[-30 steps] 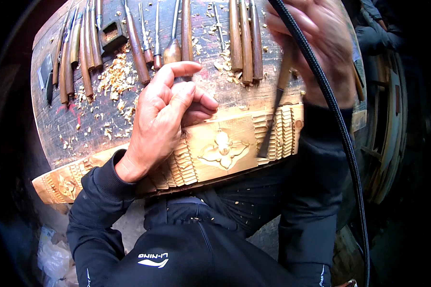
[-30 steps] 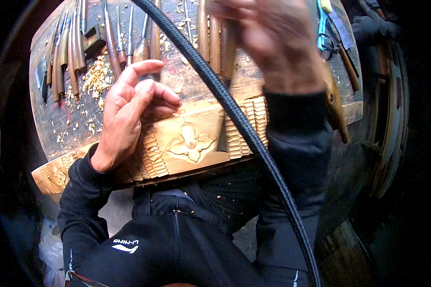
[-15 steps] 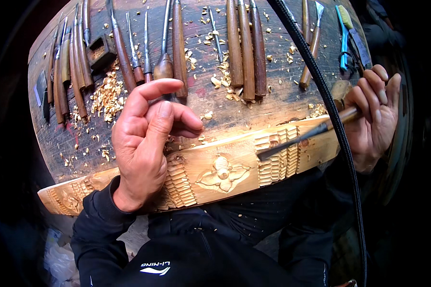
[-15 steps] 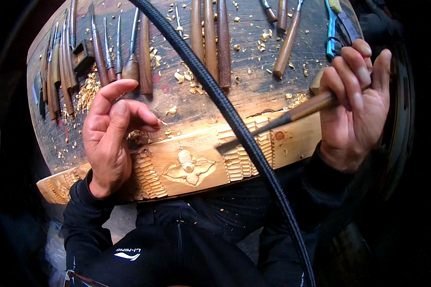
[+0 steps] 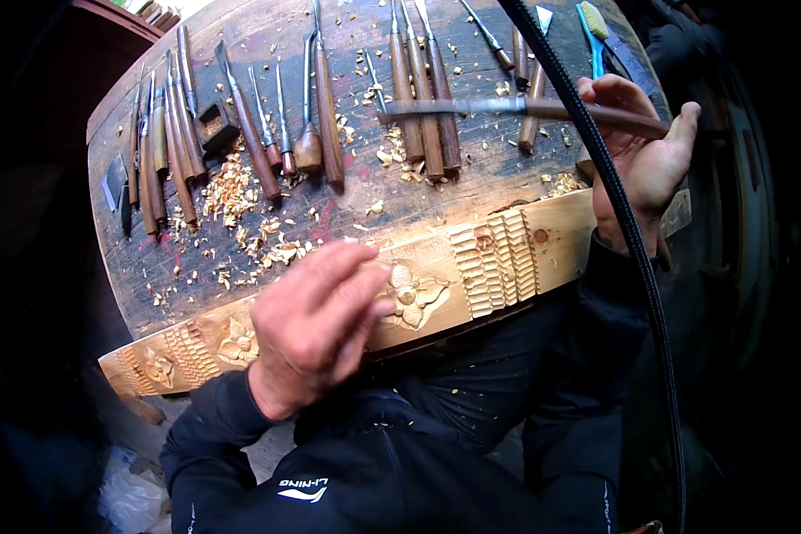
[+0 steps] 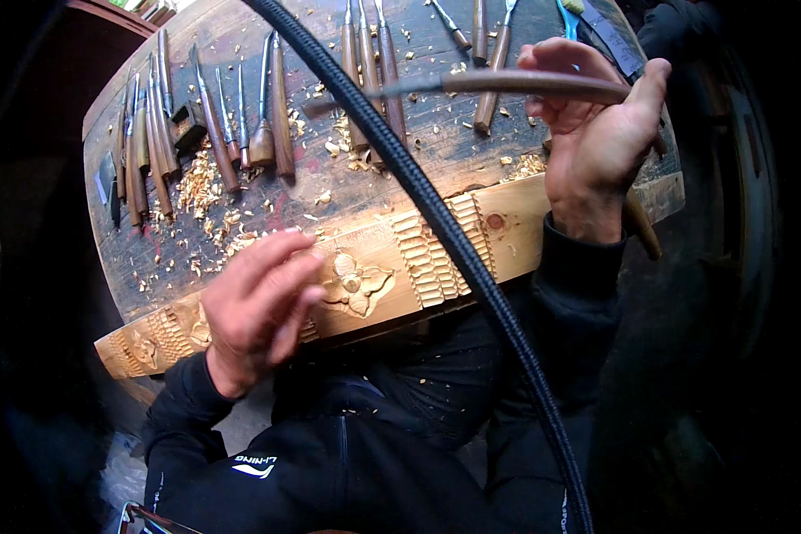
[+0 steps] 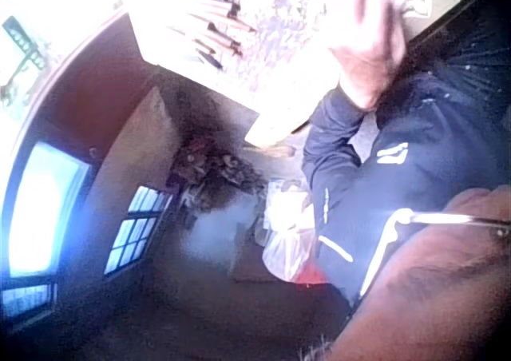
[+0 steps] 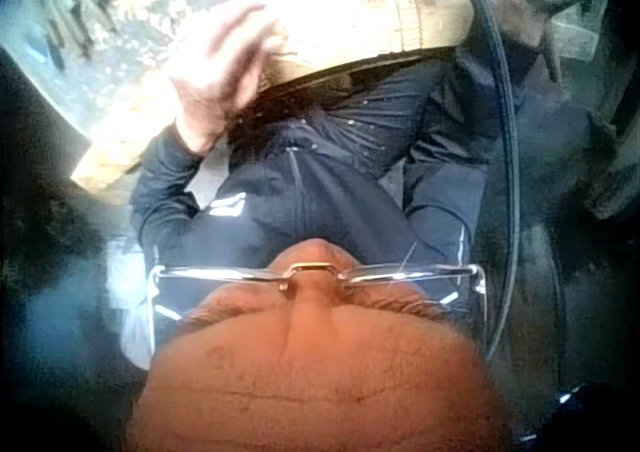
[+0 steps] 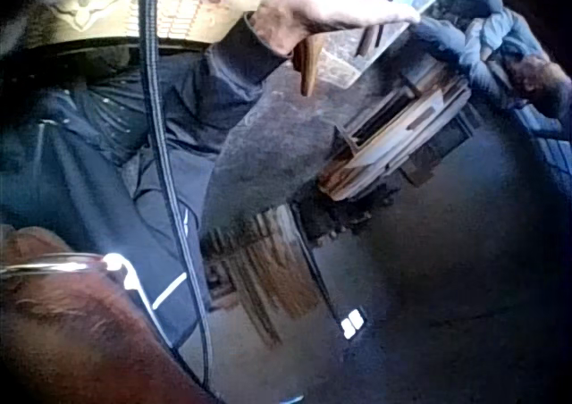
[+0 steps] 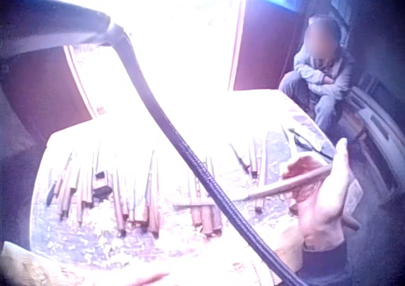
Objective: The person carves decorative floral patterns into a wooden plank using various chisels and a mallet, switching between different tools and tapping them with a mallet to remove wood shavings.
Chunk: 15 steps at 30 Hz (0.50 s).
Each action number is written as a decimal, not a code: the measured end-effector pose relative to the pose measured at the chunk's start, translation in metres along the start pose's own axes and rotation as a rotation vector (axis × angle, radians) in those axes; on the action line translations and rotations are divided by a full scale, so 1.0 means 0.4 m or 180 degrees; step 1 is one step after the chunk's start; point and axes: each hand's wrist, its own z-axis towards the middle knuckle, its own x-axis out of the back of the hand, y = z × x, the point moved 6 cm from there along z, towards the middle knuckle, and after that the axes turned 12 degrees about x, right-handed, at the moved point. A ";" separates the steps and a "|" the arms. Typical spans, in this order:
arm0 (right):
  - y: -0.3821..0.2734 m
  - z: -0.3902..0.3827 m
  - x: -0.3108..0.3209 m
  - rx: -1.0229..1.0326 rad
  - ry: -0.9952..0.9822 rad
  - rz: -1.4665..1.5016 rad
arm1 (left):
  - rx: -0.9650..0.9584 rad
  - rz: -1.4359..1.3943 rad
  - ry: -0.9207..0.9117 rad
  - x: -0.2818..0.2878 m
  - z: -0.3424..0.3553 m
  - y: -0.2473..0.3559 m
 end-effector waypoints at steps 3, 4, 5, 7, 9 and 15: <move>-0.044 -0.009 0.038 -0.0114 0.0209 -0.0123 | -0.0128 0.0267 -0.0414 -0.059 -0.034 0.060; -0.030 -0.012 0.037 -0.0192 0.0354 -0.0113 | -0.0087 0.0382 -0.0431 -0.070 -0.046 0.062; -0.013 -0.014 0.039 -0.0272 0.0496 -0.0105 | -0.0043 0.0496 -0.0446 -0.080 -0.055 0.059; 0.016 0.006 0.064 -0.0016 -0.0416 0.0755 | -0.0226 0.0575 -0.0347 -0.102 -0.075 0.057; 0.034 0.002 0.075 0.0006 -0.0605 0.1043 | -0.0245 0.0514 -0.0324 -0.109 -0.077 0.057; 0.022 -0.024 -0.027 -0.0370 -0.0199 0.0767 | -0.0781 -0.1067 -0.0453 -0.074 -0.100 0.057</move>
